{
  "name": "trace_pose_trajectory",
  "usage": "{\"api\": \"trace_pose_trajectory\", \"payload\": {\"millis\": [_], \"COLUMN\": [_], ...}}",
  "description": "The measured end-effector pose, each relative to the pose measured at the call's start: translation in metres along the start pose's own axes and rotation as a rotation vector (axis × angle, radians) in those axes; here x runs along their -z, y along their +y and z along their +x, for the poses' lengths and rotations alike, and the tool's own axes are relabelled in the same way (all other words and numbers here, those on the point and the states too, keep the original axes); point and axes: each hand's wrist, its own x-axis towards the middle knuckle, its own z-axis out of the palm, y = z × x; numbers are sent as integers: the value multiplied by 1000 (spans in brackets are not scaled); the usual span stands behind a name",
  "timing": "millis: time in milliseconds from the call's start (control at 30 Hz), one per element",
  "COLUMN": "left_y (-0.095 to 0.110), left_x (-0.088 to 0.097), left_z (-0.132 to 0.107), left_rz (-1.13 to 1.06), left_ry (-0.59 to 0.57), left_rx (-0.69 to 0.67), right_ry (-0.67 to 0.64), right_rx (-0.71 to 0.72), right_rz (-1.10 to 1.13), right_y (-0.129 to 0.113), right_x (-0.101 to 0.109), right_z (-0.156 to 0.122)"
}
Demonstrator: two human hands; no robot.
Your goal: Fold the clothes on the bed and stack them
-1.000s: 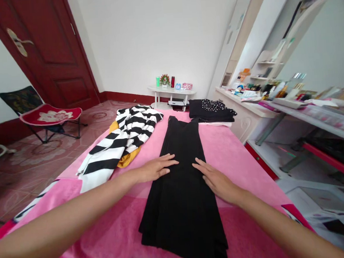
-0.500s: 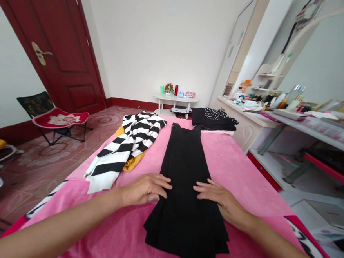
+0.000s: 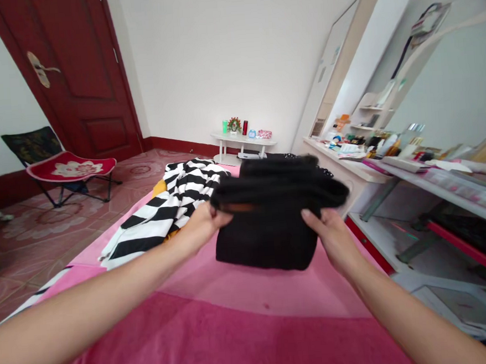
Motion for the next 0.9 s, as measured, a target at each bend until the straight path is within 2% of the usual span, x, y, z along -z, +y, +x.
{"api": "trace_pose_trajectory", "payload": {"millis": [67,100,167,233,333,400,500,600,700,800,900], "left_y": [-9,-14,-25,-40,-67,-86,-112,-132,-150,-164,-176], "left_x": [-7,-12,-26,-45,-76,-91,-98,-97,-99,-102,-102], "left_z": [59,84,117,127,118,114,125,151,173,188,198], "left_rz": [69,177,465,710,854,861,848,849,846,856,832], "left_ry": [83,149,141,-20,-316,-393,-408,-360,-253,-113,86], "left_rx": [39,62,60,-4,-34,11,52,80,120,178,261], "right_ry": [115,171,234,185,-28,-136,-173,-148,-104,72,296], "right_rx": [-33,-81,-119,-62,55,13,-119,-186,-228,-233,-272], "right_rz": [-146,-243,-377,-553,-884,-1000,-1047,-1051,-1058,-1054,-977], "right_y": [8,13,28,46,73,90,111,129,145,158,166], "right_x": [4,4,-2,-17,-48,-63,-68,-63,-63,-66,-63], "right_z": [51,71,96,102,95,94,108,132,153,165,172]}}
